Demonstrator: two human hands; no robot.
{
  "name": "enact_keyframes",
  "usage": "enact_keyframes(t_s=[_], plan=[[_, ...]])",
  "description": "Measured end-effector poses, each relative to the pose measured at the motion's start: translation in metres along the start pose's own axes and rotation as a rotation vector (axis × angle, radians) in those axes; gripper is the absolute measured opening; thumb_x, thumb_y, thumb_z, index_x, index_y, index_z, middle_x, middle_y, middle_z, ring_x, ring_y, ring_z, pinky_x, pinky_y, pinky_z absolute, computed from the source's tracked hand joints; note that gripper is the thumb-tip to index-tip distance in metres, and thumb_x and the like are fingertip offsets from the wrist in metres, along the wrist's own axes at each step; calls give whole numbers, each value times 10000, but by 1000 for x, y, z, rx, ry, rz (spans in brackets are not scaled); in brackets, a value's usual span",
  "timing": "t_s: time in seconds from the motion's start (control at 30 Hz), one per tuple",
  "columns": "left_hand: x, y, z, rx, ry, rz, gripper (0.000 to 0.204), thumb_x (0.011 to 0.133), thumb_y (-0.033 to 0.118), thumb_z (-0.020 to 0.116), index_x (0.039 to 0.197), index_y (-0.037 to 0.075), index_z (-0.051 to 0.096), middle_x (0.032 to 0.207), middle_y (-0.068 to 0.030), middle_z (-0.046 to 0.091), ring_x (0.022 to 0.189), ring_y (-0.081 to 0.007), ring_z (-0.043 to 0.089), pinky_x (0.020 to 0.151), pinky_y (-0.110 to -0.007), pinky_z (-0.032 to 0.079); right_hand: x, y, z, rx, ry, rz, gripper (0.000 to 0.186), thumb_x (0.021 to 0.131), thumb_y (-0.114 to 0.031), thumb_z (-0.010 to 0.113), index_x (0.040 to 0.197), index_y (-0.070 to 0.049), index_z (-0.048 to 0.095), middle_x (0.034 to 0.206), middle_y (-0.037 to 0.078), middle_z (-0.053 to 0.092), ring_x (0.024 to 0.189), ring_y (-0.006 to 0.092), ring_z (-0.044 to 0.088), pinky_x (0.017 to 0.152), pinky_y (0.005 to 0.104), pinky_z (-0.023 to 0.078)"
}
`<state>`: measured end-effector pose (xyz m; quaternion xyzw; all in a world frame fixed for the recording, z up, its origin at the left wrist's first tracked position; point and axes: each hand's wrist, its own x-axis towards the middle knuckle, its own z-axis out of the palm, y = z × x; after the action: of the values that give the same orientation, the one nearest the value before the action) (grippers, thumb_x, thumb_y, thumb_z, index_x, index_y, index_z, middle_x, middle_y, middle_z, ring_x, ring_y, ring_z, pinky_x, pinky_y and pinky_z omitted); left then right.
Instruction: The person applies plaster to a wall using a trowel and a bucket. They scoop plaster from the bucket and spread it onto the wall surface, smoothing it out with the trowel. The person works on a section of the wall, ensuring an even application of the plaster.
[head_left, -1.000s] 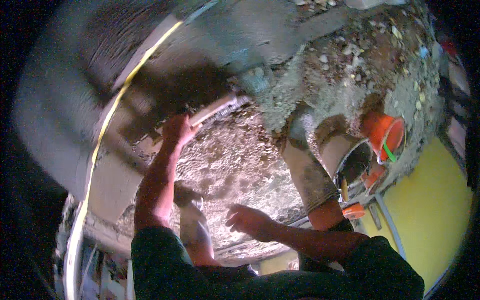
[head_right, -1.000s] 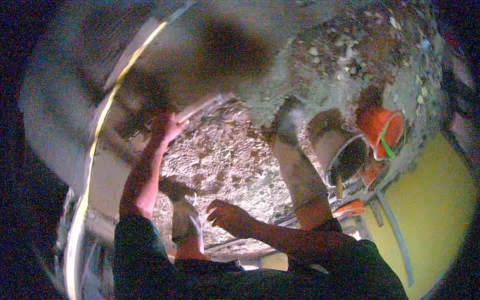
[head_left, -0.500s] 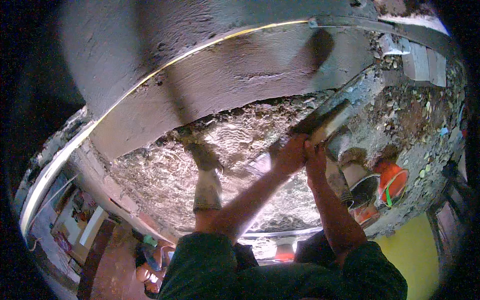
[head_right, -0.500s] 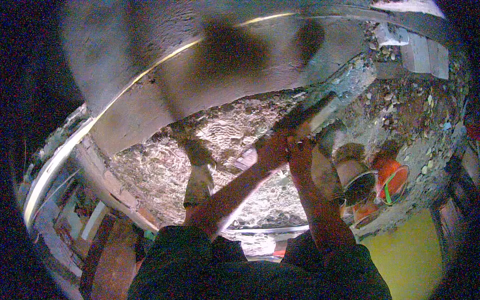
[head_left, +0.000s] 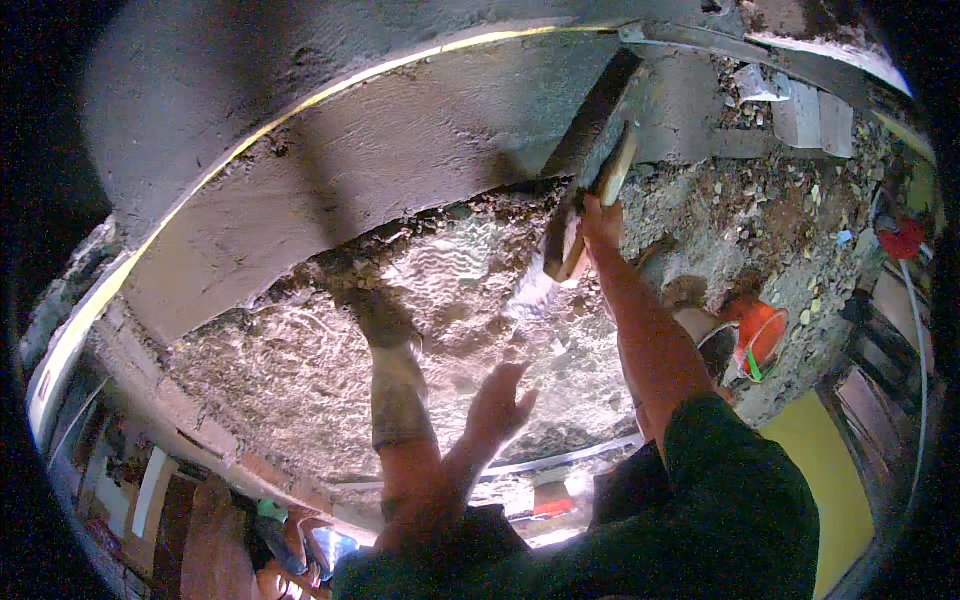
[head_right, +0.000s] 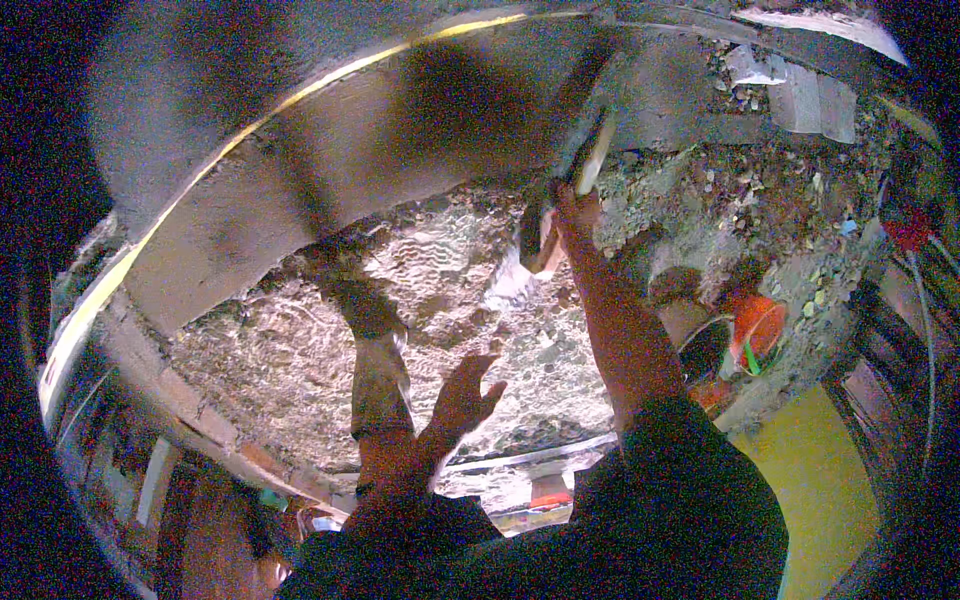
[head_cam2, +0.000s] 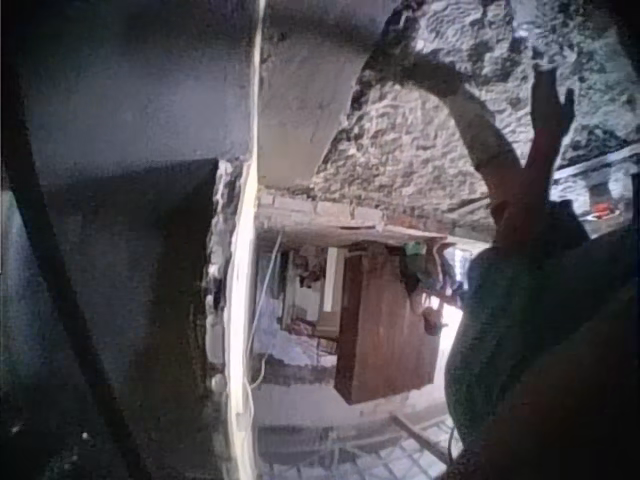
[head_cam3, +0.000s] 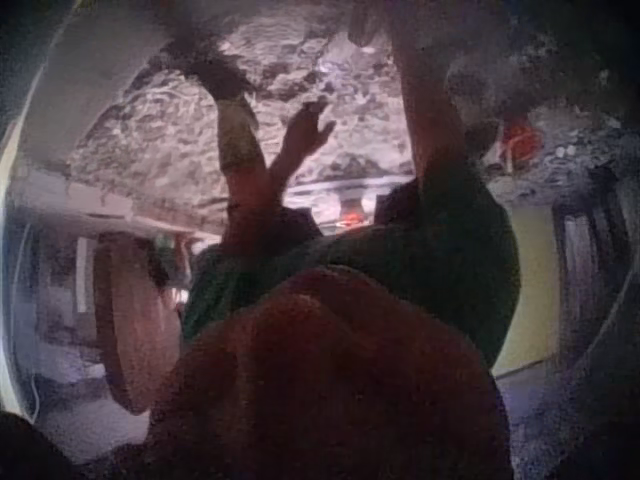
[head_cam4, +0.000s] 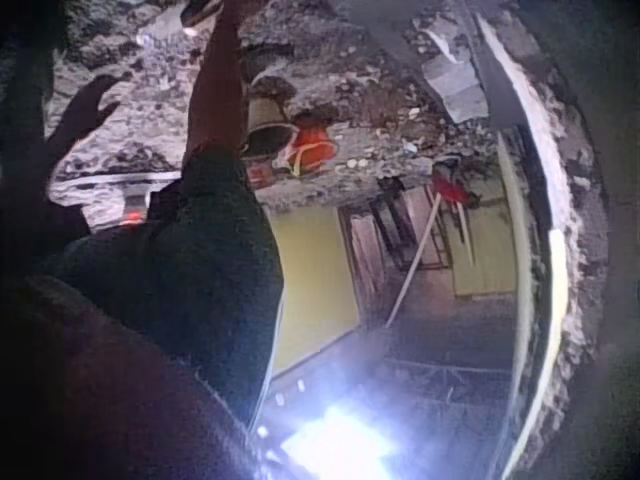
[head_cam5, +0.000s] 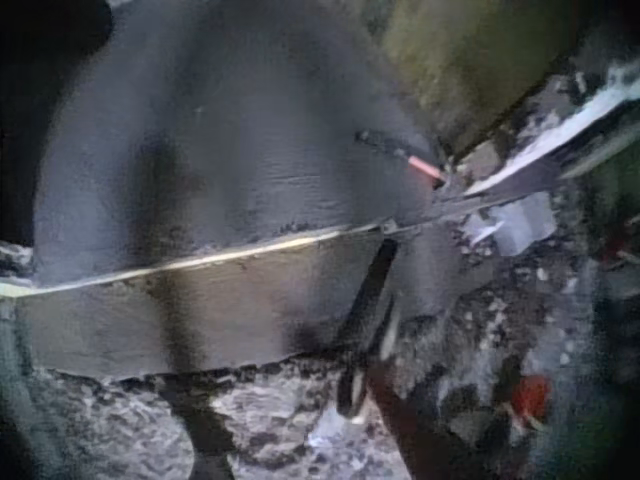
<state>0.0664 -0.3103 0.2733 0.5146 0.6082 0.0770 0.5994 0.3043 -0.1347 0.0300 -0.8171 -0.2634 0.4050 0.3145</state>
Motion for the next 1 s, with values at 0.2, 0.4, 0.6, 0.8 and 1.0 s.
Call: enact_keyframes(t_s=[0.2, 0.4, 0.6, 0.8, 1.0], plan=[[-16, -20, 2, -129, -234, -62, 519, 830, 289, 633, 1280, 80, 482, 1236, -199, 524, 1141, -362, 499, 978, -435, 416, 4, -36, 72, 61, -79, 160, 307, 753, -124, 679, 998, -82, 499, 725, 38, 561, 521, 172, 532, 416, 317, 452], [-37, -27, -10, -185, -269, 32, 565, 835, 329, 626, 1326, 117, 443, 1285, -218, 489, 1176, -377, 480, 986, -460, 412, -49, -18, 133, -88, -151, -61, 274, 721, -110, 678, 917, -35, 500, 652, 44, 533, 515, 159, 540, 409, 305, 456], [-47, -17, -52, -118, -466, 48, 573, 828, 341, 631, 1326, 147, 426, 1265, -159, 490, 1068, -338, 535, 829, -468, 500, -139, -16, 181, -572, -264, -113, 379, 714, -172, 633, 1026, 1, 507, 832, 167, 612, 662, 293, 598, 607, 401, 501], [-53, -18, -42, -137, -381, 136, 563, 833, 338, 630, 1320, 138, 432, 1223, -179, 497, 1088, -347, 527, 820, -464, 497, -197, -50, 185, -1047, -693, -408, 506, 750, -240, 591, 1204, -74, 441, 908, 240, 637, 814, 419, 630, 722, 515, 508], [-44, -16, -42, -170, -388, 99, 562, 852, 337, 616, 1339, 135, 418, 1234, -194, 499, 1069, -367, 535, 846, -464, 488, -128, -108, 129, -1037, -726, -692, 351, 757, -285, 612, 1031, -79, 539, 825, 153, 635, 729, 336, 632, 630, 438, 524]])
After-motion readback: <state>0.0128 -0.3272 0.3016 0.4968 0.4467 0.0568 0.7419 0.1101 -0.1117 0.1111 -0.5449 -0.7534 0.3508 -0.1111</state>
